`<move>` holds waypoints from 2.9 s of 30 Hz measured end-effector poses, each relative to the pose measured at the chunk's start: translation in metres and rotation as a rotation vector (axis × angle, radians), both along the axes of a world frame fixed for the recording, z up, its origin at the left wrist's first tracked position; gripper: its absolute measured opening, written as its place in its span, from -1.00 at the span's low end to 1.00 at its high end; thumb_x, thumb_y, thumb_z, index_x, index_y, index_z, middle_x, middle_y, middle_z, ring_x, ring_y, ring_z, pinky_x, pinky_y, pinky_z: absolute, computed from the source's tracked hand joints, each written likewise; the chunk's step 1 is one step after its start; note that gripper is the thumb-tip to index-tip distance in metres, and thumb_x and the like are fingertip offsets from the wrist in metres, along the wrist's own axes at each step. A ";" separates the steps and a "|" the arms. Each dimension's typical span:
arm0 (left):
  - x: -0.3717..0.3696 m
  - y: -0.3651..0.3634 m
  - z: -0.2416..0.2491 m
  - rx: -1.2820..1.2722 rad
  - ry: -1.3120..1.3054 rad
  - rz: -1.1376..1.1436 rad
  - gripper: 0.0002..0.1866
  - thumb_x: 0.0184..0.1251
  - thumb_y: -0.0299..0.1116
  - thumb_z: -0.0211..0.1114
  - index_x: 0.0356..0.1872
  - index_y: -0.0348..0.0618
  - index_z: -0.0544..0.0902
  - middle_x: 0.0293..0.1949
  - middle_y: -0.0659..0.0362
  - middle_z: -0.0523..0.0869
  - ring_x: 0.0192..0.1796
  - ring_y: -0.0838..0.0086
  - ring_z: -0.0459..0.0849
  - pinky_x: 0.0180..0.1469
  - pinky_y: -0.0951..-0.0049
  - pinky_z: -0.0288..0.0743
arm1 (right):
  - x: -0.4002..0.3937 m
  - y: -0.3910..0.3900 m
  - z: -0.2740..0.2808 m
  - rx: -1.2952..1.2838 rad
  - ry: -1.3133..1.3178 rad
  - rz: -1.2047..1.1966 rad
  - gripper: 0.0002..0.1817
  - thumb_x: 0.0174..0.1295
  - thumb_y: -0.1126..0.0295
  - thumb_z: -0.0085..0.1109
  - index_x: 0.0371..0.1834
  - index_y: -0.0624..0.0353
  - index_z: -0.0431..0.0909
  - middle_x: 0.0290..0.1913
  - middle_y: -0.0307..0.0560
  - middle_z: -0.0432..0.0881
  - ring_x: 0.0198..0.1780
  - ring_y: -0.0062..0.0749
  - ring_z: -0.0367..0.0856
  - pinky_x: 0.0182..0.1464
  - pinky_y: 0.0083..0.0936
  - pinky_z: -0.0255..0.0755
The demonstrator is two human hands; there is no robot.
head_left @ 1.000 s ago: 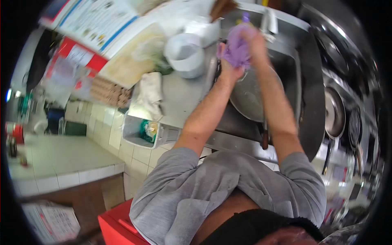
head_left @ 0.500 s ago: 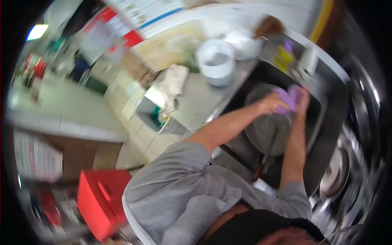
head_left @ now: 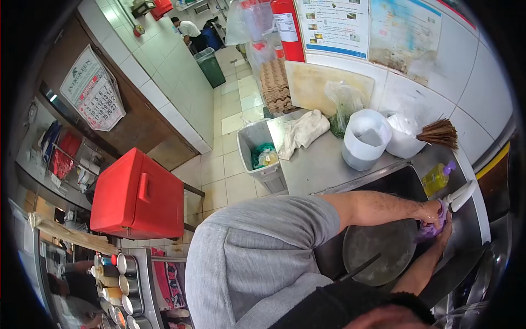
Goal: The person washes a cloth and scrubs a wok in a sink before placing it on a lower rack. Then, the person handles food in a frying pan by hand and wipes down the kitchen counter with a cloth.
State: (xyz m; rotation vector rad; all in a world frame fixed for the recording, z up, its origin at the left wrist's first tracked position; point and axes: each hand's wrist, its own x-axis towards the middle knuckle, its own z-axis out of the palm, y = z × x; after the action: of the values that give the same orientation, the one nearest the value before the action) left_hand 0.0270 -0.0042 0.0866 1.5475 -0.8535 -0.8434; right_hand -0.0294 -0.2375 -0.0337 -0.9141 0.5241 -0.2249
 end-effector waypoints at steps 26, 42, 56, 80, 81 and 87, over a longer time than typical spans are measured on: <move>-0.003 -0.028 0.004 -0.154 0.441 0.219 -0.85 -0.05 -0.47 0.26 -0.41 -0.23 0.51 -0.70 0.22 0.45 -0.82 0.53 0.36 -0.86 0.46 0.15 | -0.010 0.085 -0.040 -0.216 -0.142 -0.568 -0.34 0.21 -0.03 0.02 0.22 0.24 0.25 0.00 -0.01 0.46 -0.08 -0.26 0.51 0.00 -0.34 0.40; 0.039 -0.017 -0.151 -0.524 1.067 -0.051 -0.53 0.26 0.05 0.11 -0.19 -0.24 0.58 -0.26 0.16 0.61 -0.20 0.44 0.57 -0.13 0.35 0.46 | 0.012 0.230 0.071 -1.145 0.122 -0.616 -0.63 0.17 0.12 0.13 -0.35 0.28 0.56 -0.35 0.03 0.62 -0.30 -0.19 0.57 -0.26 -0.32 0.40; -0.007 -0.008 -0.027 -0.255 0.498 -0.180 -0.53 -0.09 -0.59 0.35 -0.04 -0.21 0.49 -0.43 0.20 0.56 -0.33 0.40 0.59 -0.30 0.34 0.48 | -0.016 0.135 -0.060 0.384 -0.242 -0.413 -0.30 0.18 -0.20 -0.15 0.26 0.03 0.19 0.14 -0.07 0.37 0.12 -0.16 0.39 0.07 -0.23 0.38; -0.031 0.002 -0.046 -0.154 -0.228 0.227 -0.49 -0.22 -0.14 0.46 -0.22 -0.22 0.58 -0.28 0.05 0.64 -0.20 0.34 0.59 -0.04 0.26 0.33 | -0.034 0.121 -0.030 0.313 -0.400 -0.077 -0.39 0.21 -0.11 -0.11 0.15 0.14 0.32 0.08 0.04 0.46 0.07 -0.15 0.48 0.09 -0.19 0.39; -0.034 0.004 -0.050 -0.043 -0.403 0.222 -0.45 -0.23 -0.12 0.46 -0.17 -0.19 0.57 -0.22 0.04 0.62 -0.09 0.30 0.56 0.08 0.22 0.23 | -0.026 0.110 -0.047 0.288 -0.485 -0.101 -0.40 0.22 -0.10 -0.11 0.14 0.14 0.33 0.08 0.03 0.46 0.07 -0.17 0.48 0.12 -0.21 0.37; -0.010 -0.005 -0.041 -0.447 0.010 0.386 -0.47 0.01 -0.04 0.39 -0.09 -0.17 0.50 -0.18 0.14 0.57 0.05 0.35 0.47 0.10 0.29 0.29 | -0.018 0.142 0.027 0.027 -0.342 -0.325 -0.55 0.30 0.13 -0.13 0.14 0.18 0.33 0.02 -0.05 0.50 0.02 -0.23 0.50 0.10 -0.26 0.37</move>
State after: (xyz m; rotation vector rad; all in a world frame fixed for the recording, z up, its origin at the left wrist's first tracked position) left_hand 0.0173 -0.0088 0.0456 1.2505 -0.6499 -0.3487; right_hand -0.0475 -0.0953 -0.0070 -0.7403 0.3531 -0.6547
